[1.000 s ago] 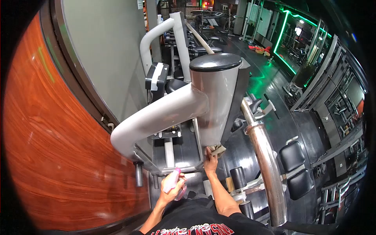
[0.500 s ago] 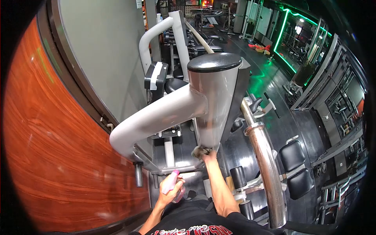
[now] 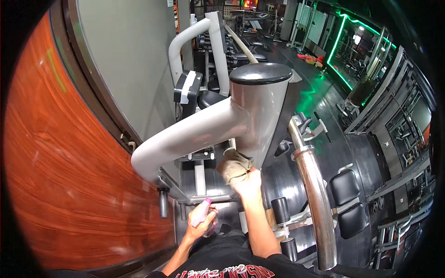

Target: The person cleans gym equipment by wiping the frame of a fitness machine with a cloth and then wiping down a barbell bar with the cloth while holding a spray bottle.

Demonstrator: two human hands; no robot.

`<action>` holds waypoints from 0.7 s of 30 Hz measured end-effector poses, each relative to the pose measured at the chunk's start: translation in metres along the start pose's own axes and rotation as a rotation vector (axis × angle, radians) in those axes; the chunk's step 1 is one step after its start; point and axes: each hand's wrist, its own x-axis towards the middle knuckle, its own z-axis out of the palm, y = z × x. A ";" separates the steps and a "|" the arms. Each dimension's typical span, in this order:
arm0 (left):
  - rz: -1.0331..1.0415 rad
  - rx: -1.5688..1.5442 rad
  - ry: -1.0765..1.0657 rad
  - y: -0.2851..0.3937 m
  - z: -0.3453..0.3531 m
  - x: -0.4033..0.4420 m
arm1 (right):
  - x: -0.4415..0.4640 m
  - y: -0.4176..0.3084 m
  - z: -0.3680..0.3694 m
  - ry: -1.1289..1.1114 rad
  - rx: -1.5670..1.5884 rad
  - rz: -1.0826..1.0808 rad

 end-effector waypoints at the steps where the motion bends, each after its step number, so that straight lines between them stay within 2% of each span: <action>1: 0.001 0.003 0.009 0.000 0.001 -0.001 | 0.000 0.004 0.005 0.024 0.118 0.061; 3: 0.004 0.006 0.014 0.001 0.003 -0.001 | 0.003 0.008 0.015 0.108 0.168 0.102; 5: -0.001 -0.007 0.005 0.001 0.006 0.000 | -0.007 -0.001 0.044 0.090 -1.222 -0.290; 7: 0.004 -0.010 0.002 0.000 0.008 0.000 | 0.020 0.018 0.014 -0.319 0.243 0.177; 9: 0.005 -0.012 0.018 -0.004 0.007 -0.003 | 0.002 -0.004 0.076 -0.129 0.229 0.198; 10: 0.029 0.017 0.029 -0.006 0.006 -0.004 | 0.006 -0.004 0.079 -0.484 0.641 0.394; 11: 0.055 0.047 0.036 -0.007 0.005 -0.005 | 0.003 -0.001 0.084 -0.488 0.642 0.401; 13: 0.048 0.057 0.044 -0.006 0.002 -0.005 | -0.006 0.007 0.094 0.195 0.165 0.094; 14: 0.026 0.065 0.047 -0.006 0.000 -0.008 | -0.005 0.015 0.084 0.066 0.331 0.035; 15: 0.021 0.065 0.058 -0.006 -0.001 -0.011 | -0.006 0.020 0.082 0.068 0.330 0.046; 17: -0.035 -0.011 0.066 -0.006 -0.003 -0.015 | -0.011 0.025 0.093 0.122 0.266 -0.096; 19: -0.039 -0.009 0.082 0.000 -0.004 -0.017 | -0.010 0.035 0.094 0.044 0.283 -0.161; 21: -0.048 -0.005 0.101 0.001 -0.007 -0.021 | -0.012 0.043 0.101 0.229 0.145 -0.337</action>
